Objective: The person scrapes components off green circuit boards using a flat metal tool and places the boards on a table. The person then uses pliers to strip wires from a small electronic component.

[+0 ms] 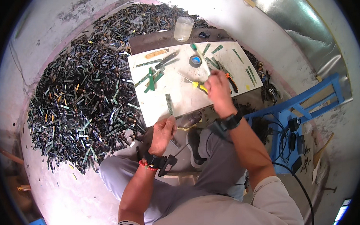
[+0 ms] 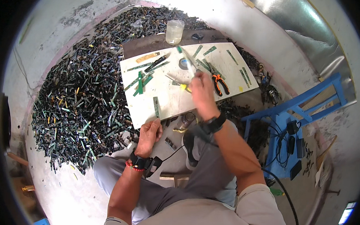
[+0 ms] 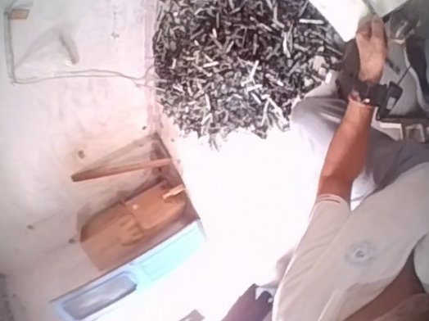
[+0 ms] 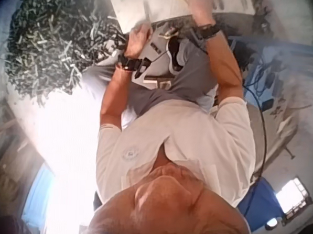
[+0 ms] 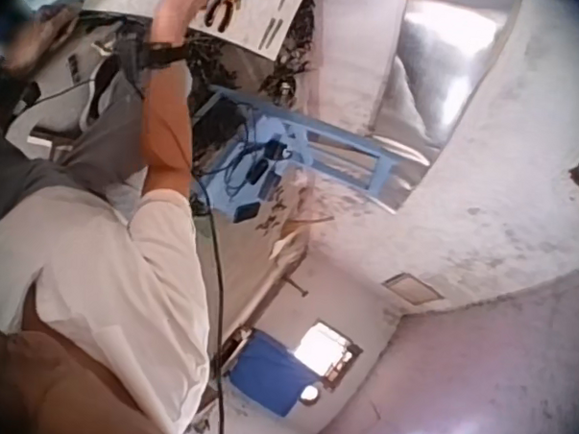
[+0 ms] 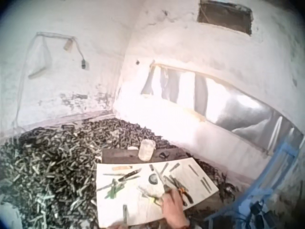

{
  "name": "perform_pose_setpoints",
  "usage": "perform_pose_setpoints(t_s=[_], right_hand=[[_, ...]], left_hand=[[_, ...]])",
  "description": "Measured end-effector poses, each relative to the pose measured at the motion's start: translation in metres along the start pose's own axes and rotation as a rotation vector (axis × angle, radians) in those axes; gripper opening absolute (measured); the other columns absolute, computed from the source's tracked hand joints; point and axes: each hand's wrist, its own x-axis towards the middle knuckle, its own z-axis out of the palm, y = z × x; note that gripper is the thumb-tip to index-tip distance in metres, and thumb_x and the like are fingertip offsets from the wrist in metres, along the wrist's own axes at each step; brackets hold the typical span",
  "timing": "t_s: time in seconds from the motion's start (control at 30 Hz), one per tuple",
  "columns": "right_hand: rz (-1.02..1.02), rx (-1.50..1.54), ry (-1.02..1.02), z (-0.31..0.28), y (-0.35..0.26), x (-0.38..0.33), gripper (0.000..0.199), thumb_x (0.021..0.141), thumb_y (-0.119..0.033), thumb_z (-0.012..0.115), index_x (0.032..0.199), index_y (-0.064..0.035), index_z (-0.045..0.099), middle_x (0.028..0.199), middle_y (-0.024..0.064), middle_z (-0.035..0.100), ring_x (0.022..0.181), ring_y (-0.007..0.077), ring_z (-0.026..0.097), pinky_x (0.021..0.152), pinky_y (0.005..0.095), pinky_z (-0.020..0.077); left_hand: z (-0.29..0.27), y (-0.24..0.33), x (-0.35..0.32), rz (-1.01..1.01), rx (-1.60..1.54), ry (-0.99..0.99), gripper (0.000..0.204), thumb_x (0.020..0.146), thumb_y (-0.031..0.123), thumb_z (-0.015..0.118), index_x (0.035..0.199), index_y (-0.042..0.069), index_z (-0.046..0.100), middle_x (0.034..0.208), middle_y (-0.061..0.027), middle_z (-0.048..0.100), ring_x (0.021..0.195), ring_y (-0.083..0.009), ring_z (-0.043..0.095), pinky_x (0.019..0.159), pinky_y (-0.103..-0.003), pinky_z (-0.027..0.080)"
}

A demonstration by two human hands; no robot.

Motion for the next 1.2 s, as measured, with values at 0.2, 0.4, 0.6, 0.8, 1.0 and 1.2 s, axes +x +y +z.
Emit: perform_pose_setpoints(t_s=[0.2,0.4,0.6,0.8,1.0,1.2], right_hand=[[-0.244,-0.180,0.003,-0.014,-0.068,0.096,0.019,0.083,-0.011,0.061,0.098,0.0010,0.061,0.074,0.0056,0.062,0.059,0.0092,0.052,0.053,0.0253,0.0428],[-0.140,-0.016,-0.138,0.003,-0.113,0.157,0.019,0.086,-0.017,0.060,0.091,0.0015,0.062,0.071,0.0046,0.060,0.051,0.0072,0.046,0.044,0.0215,0.0387],[-0.159,-0.219,-0.174,0.026,-0.121,0.194,0.021,0.088,-0.015,0.053,0.079,0.0023,0.059,0.073,0.0073,0.063,0.051,0.0100,0.049,0.044,0.0245,0.0413],[-0.126,-0.429,-0.156,0.047,-0.097,0.222,0.022,0.089,-0.016,0.054,0.083,0.0047,0.061,0.071,0.0085,0.064,0.049,0.0106,0.049,0.042,0.0254,0.0409],[-0.127,-0.385,-0.036,0.056,-0.084,0.208,0.023,0.089,-0.019,0.057,0.086,0.0029,0.064,0.071,0.0071,0.064,0.052,0.0107,0.052,0.044,0.0254,0.0415],[-0.217,-0.130,0.067,0.027,-0.081,0.180,0.023,0.087,-0.018,0.059,0.085,0.0030,0.065,0.074,0.0079,0.066,0.055,0.0098,0.054,0.046,0.0236,0.0430]], left_hand=[[-0.002,-0.004,0.000,-0.023,-0.003,-0.012,0.046,0.096,0.042,0.051,0.069,0.005,0.055,0.057,0.0007,0.048,0.051,-0.0077,0.041,0.048,-0.024,0.032],[-0.003,-0.003,0.002,-0.072,0.051,-0.017,0.046,0.097,0.035,0.051,0.065,0.002,0.055,0.056,0.0026,0.048,0.053,-0.0060,0.042,0.050,-0.024,0.034],[-0.002,-0.005,0.004,-0.078,0.058,-0.036,0.045,0.097,0.036,0.050,0.066,0.003,0.055,0.056,0.0025,0.046,0.052,-0.0059,0.040,0.049,-0.024,0.032],[-0.004,-0.003,0.003,-0.103,0.058,-0.050,0.043,0.097,0.034,0.049,0.067,0.003,0.054,0.058,0.0040,0.046,0.055,-0.0050,0.040,0.050,-0.025,0.033],[-0.005,0.001,0.003,-0.112,0.088,-0.060,0.047,0.098,0.037,0.048,0.066,0.003,0.053,0.057,0.0021,0.045,0.054,-0.0067,0.039,0.051,-0.025,0.032],[-0.001,0.006,0.002,-0.103,0.068,-0.047,0.048,0.098,0.036,0.047,0.064,0.003,0.053,0.056,0.0016,0.046,0.053,-0.0072,0.040,0.050,-0.025,0.032]])
